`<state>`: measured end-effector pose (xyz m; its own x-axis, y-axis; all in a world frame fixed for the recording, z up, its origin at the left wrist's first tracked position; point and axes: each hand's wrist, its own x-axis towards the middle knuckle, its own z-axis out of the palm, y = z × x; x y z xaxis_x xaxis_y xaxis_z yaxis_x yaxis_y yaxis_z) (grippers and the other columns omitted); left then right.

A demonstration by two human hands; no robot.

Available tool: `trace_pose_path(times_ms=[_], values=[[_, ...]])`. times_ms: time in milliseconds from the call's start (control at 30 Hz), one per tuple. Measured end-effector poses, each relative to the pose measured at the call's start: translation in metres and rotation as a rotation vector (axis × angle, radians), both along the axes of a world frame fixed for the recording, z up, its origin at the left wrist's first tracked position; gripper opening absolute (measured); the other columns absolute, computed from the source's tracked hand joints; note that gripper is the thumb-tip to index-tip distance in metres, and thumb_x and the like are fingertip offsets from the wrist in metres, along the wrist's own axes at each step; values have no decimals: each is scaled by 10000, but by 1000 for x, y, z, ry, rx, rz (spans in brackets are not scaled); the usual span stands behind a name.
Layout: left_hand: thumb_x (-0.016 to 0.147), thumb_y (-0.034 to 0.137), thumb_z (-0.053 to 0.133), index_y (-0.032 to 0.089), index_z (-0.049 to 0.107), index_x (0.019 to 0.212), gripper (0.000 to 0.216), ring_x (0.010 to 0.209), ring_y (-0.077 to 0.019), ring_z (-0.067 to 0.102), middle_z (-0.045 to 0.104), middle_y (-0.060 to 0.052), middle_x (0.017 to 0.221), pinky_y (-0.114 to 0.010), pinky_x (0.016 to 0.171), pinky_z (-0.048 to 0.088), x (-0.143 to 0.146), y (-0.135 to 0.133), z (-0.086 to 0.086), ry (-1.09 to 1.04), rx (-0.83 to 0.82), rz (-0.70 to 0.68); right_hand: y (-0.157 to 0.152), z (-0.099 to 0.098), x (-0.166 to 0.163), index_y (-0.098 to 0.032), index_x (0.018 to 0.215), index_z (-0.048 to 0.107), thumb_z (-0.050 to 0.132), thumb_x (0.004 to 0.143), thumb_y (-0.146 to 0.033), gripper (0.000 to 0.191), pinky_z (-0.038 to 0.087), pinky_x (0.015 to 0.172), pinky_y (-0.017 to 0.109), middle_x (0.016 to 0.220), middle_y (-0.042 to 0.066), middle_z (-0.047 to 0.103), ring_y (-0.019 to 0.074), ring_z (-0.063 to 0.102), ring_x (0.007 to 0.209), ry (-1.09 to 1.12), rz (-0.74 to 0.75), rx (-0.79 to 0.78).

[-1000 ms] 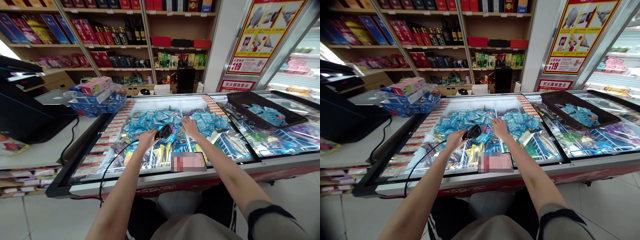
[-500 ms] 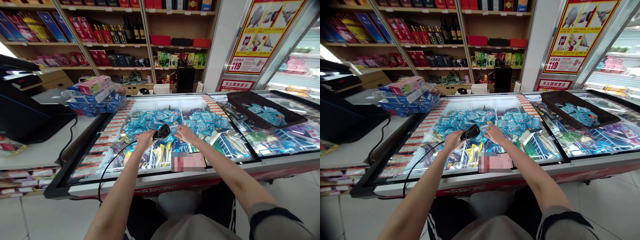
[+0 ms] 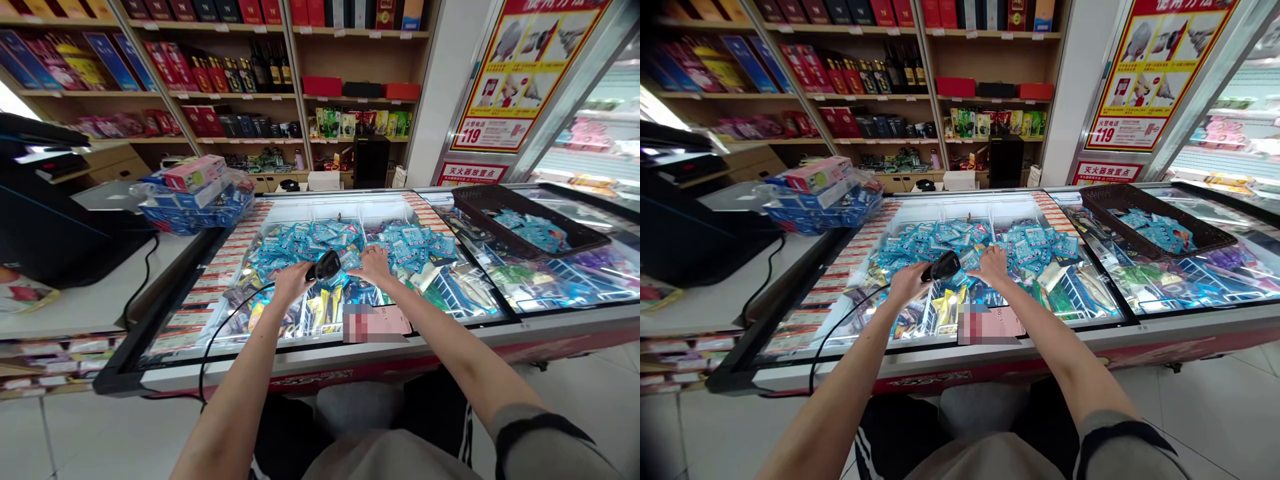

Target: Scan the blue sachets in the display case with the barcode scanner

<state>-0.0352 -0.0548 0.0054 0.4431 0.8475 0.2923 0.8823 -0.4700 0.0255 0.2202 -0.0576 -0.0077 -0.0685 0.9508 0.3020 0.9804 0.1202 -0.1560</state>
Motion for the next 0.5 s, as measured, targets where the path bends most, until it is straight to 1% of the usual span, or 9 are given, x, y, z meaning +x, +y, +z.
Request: trace_pose_path(times_ms=[67,133,200,300,400,500], values=[[801,364,523,265,579,1142,359,919,-222,623,665,-34,1068,-268,639,412,0,-2,1,-6,-3,4,2,1,1,-135,1168,541,679,638,-631,739,369,911,443,1061,154,620,326,506,1086,97,-34,-52],[804,372,522,267,580,1138,355,920,-221,624,667,-32,1063,-268,634,409,1,-4,2,-12,1,4,3,0,2,-173,1252,452,705,673,-516,719,419,845,374,1045,103,637,275,570,998,243,-11,-111],[803,377,522,264,585,1120,342,917,-222,625,668,-29,1055,-269,627,407,1,-5,2,-11,10,3,4,-2,4,-200,1264,418,657,748,-394,601,443,794,319,1088,67,628,222,603,931,411,25,-137],[798,379,527,260,587,1112,342,914,-226,626,669,-29,1053,-271,633,410,2,-5,2,-3,16,3,4,-6,9,-229,1232,438,541,822,-279,426,459,758,290,1117,34,612,161,624,812,599,57,-126],[786,369,542,258,582,1127,361,921,-230,629,668,-25,1064,-277,655,422,3,-4,2,2,17,-1,5,-8,13,-234,1237,438,474,848,-253,391,473,700,288,998,20,638,136,614,666,653,59,-131],[777,353,553,255,585,1127,365,933,-229,630,663,-23,1087,-281,679,434,5,-4,2,0,17,-12,4,-7,18,-234,1228,444,463,843,-250,386,481,682,296,963,18,641,141,608,641,668,49,-120]])
